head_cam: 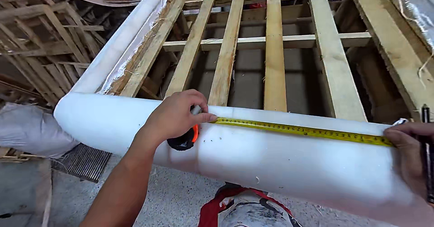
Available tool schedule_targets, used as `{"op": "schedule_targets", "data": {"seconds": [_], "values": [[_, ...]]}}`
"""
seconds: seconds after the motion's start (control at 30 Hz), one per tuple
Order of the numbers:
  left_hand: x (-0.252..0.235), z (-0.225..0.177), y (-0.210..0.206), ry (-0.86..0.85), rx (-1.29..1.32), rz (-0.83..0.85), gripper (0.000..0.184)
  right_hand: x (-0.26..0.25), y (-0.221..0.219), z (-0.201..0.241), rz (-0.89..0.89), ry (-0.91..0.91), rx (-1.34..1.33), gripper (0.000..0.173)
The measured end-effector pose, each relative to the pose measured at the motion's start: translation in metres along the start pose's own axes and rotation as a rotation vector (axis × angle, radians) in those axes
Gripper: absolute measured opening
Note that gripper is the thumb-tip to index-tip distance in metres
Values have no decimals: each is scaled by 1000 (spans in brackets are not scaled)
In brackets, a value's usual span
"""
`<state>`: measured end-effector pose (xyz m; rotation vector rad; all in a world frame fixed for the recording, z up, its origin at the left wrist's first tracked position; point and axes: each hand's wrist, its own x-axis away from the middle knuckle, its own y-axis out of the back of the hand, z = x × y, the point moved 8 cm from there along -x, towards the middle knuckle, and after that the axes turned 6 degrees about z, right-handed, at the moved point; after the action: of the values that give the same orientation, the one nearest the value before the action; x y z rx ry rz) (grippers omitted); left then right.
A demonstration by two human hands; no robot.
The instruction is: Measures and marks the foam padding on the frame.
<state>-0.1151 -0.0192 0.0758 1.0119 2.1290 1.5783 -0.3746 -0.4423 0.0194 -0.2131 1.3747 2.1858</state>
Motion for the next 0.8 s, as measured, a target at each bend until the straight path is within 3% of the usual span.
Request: {"op": "schedule_targets", "data": {"seconds": [0.23,0.4,0.8], "values": [[-1,5,-1,43,-26,16,31,1,-8,21,-56,47,-14,36],[0,6,-1,22,-36,11,33,-5,-7,62,-36,112,21,36],[3,7,-3,10,-16,-1,31,-15,-26,118,-63,174,-15,23]]}}
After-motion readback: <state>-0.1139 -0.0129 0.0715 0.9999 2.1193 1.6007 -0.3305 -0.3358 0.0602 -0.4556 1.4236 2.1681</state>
